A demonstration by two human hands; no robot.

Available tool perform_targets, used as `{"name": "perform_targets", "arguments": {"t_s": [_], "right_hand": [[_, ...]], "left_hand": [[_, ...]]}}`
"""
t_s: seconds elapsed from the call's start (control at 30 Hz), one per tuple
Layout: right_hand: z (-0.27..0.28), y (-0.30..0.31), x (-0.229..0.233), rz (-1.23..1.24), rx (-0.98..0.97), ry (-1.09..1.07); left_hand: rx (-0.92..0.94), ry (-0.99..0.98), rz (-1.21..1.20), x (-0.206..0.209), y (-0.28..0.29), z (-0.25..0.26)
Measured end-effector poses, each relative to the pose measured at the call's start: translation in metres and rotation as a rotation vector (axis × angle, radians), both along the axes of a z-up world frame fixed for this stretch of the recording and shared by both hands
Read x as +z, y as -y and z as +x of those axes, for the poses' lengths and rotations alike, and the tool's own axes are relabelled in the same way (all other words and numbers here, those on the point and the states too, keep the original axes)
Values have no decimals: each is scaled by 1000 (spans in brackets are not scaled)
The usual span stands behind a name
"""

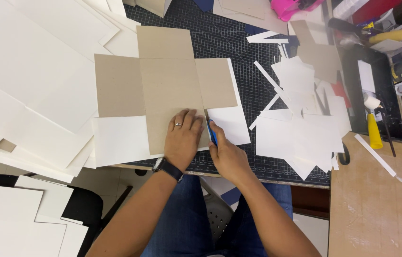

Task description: Cutting out cross-shaped templates from cardboard sheets using a utility knife and scissors

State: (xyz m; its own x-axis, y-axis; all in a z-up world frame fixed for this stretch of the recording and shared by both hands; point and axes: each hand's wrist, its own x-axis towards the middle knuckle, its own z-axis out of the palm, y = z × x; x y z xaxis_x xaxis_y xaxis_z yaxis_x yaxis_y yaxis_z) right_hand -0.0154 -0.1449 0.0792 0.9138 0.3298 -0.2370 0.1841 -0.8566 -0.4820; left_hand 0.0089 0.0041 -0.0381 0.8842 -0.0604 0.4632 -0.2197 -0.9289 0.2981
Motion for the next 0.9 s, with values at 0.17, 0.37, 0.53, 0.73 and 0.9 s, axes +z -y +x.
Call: {"name": "perform_targets", "arguments": {"t_s": [0.17,0.37,0.53,0.73,0.9], "right_hand": [[5,3,5,-36,51,-51],[-11,7,14,-52,52,-86],[-28,19,5,-21,72,-71],[-44,27,-3,-21,83,-56],[-56,34,-4,-8,81,-83]], "left_hand": [[34,-9,-12,0,1,-2],[53,7,-28,-5,1,-1],[52,-4,-27,-3,0,-2],[61,-29,-15,-3,1,-2],[64,-47,-19,-3,2,-2]]}}
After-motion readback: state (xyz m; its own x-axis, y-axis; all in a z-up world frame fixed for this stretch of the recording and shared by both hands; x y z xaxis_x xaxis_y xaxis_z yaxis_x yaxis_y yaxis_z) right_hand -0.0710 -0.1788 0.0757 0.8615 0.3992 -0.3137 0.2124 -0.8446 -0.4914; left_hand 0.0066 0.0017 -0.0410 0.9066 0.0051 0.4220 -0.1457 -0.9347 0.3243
